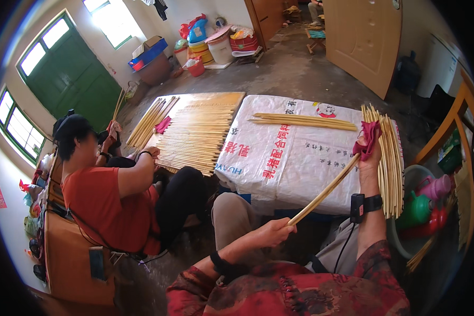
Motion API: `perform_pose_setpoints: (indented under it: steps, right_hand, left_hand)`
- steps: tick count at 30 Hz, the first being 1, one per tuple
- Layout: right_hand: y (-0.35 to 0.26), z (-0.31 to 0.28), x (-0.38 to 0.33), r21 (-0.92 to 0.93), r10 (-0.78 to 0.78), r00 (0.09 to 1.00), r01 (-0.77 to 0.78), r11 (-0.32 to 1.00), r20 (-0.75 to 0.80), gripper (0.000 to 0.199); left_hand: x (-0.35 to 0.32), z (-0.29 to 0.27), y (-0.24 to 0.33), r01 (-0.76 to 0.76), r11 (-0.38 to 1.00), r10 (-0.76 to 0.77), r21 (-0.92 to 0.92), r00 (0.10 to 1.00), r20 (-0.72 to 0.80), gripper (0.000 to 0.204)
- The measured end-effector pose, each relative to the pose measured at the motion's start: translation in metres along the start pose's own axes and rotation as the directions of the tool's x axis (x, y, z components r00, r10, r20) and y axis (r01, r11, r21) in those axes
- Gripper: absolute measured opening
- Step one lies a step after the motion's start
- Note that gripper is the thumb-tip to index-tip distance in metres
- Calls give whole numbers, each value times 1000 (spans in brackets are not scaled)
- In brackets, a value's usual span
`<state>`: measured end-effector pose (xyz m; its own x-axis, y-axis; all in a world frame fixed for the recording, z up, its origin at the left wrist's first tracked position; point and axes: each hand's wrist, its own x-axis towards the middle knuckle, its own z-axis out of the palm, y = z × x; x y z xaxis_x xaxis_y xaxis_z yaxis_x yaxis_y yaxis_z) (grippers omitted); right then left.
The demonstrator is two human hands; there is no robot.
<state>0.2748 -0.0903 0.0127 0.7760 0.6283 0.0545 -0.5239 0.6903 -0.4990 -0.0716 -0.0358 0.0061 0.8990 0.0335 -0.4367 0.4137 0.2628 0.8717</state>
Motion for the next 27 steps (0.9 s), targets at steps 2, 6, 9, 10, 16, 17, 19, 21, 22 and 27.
perform_pose_setpoints:
  steps: [2,6,9,10,16,17,19,21,22,27]
  right_hand:
    - [-7,-4,7,24,-53,996,55,998,-69,27]
    - [-19,-35,23,78,-141,989,144,986,-49,23]
    - [-39,-91,38,180,-222,915,169,969,336,27]
    - [-31,-90,40,231,-255,949,210,950,185,32]
    - [-2,-45,26,269,-354,931,321,908,87,44]
    - [-10,-48,27,263,-373,925,341,902,78,44]
    - [-32,-60,32,326,-386,906,423,845,-173,46]
    - [-39,-52,26,298,-390,902,430,852,-184,46]
    - [-38,-55,27,367,-341,939,333,869,-46,45]
    - [13,21,-16,368,-82,992,42,929,96,51]
  left_hand:
    - [-13,-5,-3,-10,995,15,97,999,-44,17]
    - [-48,-16,-6,89,913,-22,398,985,-169,21]
    - [-70,-28,-10,66,887,14,457,986,-169,20]
    - [-77,-33,-12,52,898,37,438,981,-192,19]
    - [-86,-37,-4,187,899,-60,395,949,-311,15]
    - [-88,-41,-3,175,914,-52,365,945,-323,14]
    - [-94,-47,8,77,982,-17,174,946,-323,11]
    - [-100,-57,6,6,999,-26,-47,892,-452,8]
    - [-95,-63,8,-55,998,39,-19,874,-485,8]
    - [-26,-43,51,-204,964,264,168,756,-599,13]
